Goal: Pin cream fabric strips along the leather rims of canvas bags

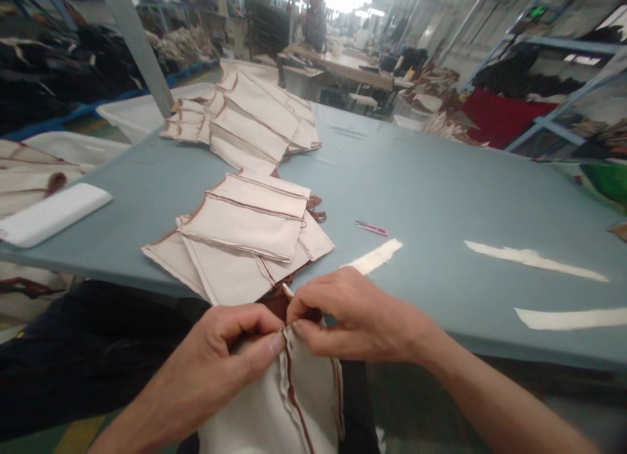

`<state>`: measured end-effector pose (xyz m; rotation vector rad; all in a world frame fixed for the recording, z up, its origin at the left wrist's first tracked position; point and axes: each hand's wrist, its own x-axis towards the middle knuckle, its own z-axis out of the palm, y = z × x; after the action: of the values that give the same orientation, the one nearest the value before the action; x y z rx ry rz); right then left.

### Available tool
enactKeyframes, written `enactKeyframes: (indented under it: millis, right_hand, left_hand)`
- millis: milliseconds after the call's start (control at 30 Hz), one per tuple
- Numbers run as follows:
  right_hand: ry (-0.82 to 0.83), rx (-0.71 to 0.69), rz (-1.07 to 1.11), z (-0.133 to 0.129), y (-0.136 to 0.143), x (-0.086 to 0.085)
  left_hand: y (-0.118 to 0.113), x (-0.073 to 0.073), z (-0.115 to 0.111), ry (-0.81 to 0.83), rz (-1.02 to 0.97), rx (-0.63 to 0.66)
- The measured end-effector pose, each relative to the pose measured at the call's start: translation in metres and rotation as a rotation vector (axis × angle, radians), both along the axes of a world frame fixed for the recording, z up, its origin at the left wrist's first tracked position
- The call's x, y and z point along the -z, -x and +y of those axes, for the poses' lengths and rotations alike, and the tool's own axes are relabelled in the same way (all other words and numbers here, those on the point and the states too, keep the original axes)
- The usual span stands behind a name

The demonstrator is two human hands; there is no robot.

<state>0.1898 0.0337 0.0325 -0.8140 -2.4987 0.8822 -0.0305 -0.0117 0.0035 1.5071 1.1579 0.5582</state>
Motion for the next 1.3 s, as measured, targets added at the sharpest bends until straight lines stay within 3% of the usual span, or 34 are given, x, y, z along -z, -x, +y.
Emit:
enactKeyframes:
  millis: [133,367,467,667,800,967,1067,1200,1300]
  right_hand:
    - [0.071,-0.024,-0.076,0.004,0.006,-0.004]
    - [-0.204,0.007,-0.436,0.002,0.02,-0.013]
    - [-0.074,0.039,-0.34,0.002,0.02,-0.011]
    - [0.346,0.178,0.047,-0.006,0.019,0.007]
    - [0.397,0.201,0.107,-0.013,0.019,0.014]
    - [0.396,0.202,0.116,-0.018,0.02,0.019]
    - [0.339,0.208,0.084,-0.02,0.02,0.023]
    - [0.135,0.218,0.064,-0.022,0.02,0.023]
    - [0.072,0.23,0.045,-0.023,0.02,0.019]
  left_hand:
    - [0.001,0.002,0.003,-0.078,0.076,-0.016]
    - [-0.001,-0.006,0.013,-0.271,0.3,0.004]
    - [-0.001,-0.005,0.015,-0.256,0.284,0.003]
    - [0.005,0.004,0.01,-0.032,0.005,0.007]
    - [0.013,0.007,0.007,0.046,-0.021,0.073]
    - [0.02,0.01,0.006,0.017,0.041,0.158]
    - [0.018,0.009,0.007,-0.061,0.131,0.184]
    - [0.013,0.005,0.003,-0.343,0.307,0.126]
    - [0.011,0.003,-0.002,-0.501,0.326,0.094]
